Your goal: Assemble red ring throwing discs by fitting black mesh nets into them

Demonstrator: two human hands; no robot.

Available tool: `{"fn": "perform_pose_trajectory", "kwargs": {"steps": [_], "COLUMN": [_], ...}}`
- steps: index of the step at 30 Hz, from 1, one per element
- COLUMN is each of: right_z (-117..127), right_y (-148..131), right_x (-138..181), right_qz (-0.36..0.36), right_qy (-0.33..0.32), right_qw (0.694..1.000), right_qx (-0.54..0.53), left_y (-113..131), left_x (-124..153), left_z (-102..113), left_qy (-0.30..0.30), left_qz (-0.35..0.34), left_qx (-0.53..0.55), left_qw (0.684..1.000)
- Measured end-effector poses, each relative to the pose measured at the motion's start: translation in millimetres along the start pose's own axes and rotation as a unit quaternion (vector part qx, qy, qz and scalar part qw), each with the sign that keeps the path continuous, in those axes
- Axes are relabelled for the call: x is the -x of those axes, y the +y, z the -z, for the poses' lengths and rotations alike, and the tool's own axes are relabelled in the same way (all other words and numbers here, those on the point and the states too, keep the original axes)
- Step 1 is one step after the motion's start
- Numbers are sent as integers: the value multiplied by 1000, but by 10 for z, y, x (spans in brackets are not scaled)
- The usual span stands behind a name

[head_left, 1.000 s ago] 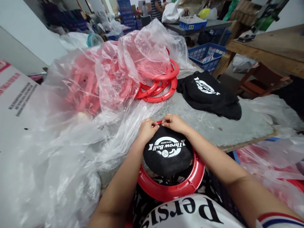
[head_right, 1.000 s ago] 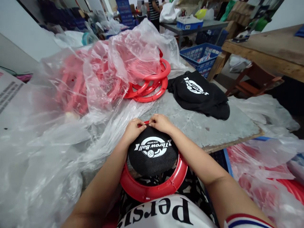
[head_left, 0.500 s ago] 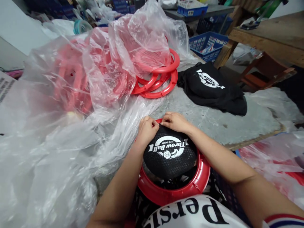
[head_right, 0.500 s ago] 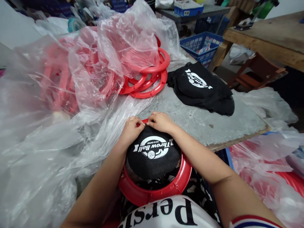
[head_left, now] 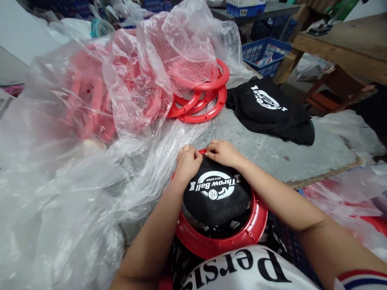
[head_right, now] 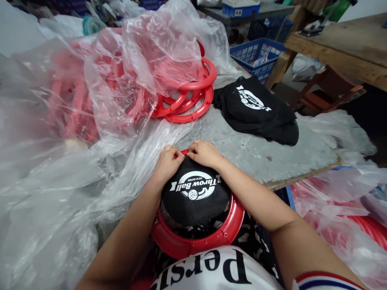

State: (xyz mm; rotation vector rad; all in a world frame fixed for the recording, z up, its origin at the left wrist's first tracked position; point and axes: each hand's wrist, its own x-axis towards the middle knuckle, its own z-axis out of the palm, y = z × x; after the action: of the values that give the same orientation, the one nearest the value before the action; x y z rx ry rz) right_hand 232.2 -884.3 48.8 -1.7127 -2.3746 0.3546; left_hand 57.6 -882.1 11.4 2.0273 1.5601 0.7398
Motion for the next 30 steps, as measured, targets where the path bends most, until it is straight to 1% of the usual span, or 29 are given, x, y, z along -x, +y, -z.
{"fn": "perform_pose_trajectory", "kwargs": {"steps": [7, 10, 15, 19, 21, 25, 26, 28, 30], "right_z": [8, 12, -2, -19, -14, 72, 109, 189, 255], "right_y": [-105, -130, -89, -46, -31, 4, 13, 26, 36], "right_x": [-15, -29, -79, -128, -168, -285, -301, -270, -119], "right_qz": [-45, -51, -56, -61, -43, 38, 48, 46, 51], "right_qy": [-4, -6, -10, -24, -30, -36, -27, 21, 73], "right_qw": [999, 999, 998, 998, 998, 996, 996, 996, 994], "right_qx": [18, 18, 6, 6, 21, 66, 72, 72, 64], "left_y": [-32, -65, -117, -125, -114, -57, -39, -5, 28], "left_x": [-29, -54, -93, -91, -107, -238, -281, -343, -336], "left_z": [-37, -52, -74, -104, -118, -89, -60, 29, 145], "left_qy": [-1, 9, 32, 38, 42, 61, 63, 49, 32], "left_qz": [-15, -24, -43, -41, -37, -28, -26, -23, -38], "left_qx": [-55, -64, -54, -60, -79, -114, -114, -104, -98], "left_qw": [998, 998, 997, 997, 995, 991, 991, 993, 994]}}
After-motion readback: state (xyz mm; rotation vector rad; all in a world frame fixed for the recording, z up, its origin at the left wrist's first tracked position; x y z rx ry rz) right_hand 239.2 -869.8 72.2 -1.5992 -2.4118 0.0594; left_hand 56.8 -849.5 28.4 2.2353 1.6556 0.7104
